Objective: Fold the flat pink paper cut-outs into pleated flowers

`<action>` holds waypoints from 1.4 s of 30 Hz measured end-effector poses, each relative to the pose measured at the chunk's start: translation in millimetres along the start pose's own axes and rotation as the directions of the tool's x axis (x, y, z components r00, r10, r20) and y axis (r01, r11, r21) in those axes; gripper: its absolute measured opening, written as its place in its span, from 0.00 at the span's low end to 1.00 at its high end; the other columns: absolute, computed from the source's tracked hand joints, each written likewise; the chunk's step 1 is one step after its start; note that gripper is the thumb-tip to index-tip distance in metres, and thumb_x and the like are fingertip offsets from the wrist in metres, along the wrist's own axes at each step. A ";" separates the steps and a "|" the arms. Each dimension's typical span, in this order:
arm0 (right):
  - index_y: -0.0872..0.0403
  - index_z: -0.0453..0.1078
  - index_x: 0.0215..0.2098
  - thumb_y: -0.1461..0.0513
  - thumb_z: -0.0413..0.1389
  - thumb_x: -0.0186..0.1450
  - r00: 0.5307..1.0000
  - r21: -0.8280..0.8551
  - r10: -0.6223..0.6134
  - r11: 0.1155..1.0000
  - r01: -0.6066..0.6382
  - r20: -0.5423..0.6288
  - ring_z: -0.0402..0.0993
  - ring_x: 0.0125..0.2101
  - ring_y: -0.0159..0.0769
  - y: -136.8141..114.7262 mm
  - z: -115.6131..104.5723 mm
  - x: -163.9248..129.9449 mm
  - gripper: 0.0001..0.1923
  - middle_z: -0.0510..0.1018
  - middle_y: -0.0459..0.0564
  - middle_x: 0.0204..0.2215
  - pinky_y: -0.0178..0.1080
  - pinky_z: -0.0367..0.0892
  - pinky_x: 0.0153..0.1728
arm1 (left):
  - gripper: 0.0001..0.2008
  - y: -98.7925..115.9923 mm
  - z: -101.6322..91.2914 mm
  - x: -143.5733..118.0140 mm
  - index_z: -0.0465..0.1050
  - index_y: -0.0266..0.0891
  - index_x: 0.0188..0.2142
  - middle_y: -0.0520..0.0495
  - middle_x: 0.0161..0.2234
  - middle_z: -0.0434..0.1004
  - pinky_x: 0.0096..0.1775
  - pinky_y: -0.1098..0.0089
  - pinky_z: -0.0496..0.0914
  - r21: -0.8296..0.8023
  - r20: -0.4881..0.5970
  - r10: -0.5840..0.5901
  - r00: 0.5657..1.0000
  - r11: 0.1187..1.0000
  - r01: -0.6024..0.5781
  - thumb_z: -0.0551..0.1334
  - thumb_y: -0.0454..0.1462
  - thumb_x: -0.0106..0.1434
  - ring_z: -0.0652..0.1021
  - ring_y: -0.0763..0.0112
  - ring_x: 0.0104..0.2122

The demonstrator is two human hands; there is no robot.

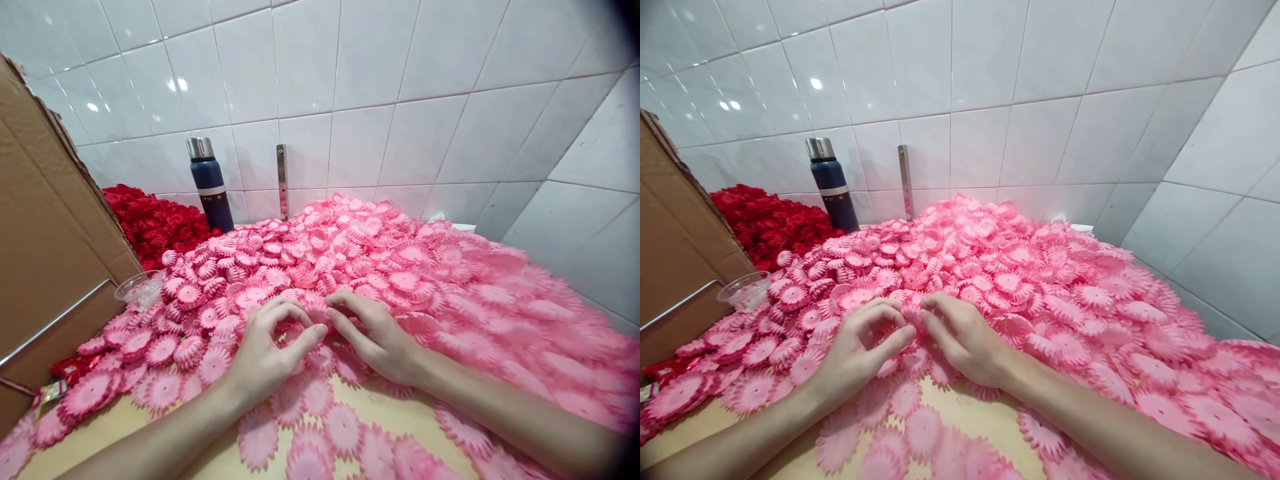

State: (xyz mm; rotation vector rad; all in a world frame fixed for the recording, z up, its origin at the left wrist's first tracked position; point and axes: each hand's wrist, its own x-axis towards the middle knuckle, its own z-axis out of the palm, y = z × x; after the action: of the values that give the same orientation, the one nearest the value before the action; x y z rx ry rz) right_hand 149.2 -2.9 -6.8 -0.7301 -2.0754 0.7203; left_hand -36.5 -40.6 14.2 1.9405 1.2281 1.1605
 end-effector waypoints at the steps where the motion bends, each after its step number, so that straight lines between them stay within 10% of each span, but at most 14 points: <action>1: 0.53 0.64 0.40 0.61 0.46 0.71 0.999 -0.020 -0.024 0.999 0.025 0.023 0.66 0.27 0.31 -0.1 -0.1 -1.1 0.07 0.71 0.46 0.28 0.35 0.62 0.29 | 0.08 0.4 0.1 0.3 0.72 0.37 0.27 0.47 0.32 0.74 0.41 0.67 0.68 0.005 0.003 0.009 1.000 1.000 -0.009 0.63 0.38 0.61 0.75 0.68 0.35; 23: 0.54 0.64 0.39 0.65 0.45 0.71 0.983 -0.062 -0.148 0.986 0.156 0.107 0.66 0.29 0.31 -0.3 0.0 -2.2 0.07 0.70 0.47 0.30 0.34 0.63 0.32 | 0.06 -1.4 1.6 0.9 0.75 0.38 0.28 0.47 0.36 0.75 0.43 0.69 0.68 0.041 -0.041 0.027 0.999 0.999 -0.025 0.63 0.36 0.61 0.75 0.69 0.39; 42: 0.53 0.64 0.38 0.61 0.45 0.71 0.995 0.002 -0.011 1.000 0.011 0.104 0.65 0.27 0.30 0.4 -0.3 -2.5 0.07 0.70 0.44 0.28 0.33 0.61 0.30 | 0.06 -0.8 -0.9 0.6 0.72 0.37 0.31 0.46 0.40 0.71 0.47 0.69 0.65 -0.024 0.053 0.024 0.998 0.999 -0.023 0.59 0.33 0.65 0.72 0.68 0.43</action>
State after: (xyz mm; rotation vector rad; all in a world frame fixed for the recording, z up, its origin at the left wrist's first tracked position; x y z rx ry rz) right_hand 150.8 -4.3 -8.2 -0.6926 -2.1709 0.7679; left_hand -37.5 -39.7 14.1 1.9615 1.1618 1.1225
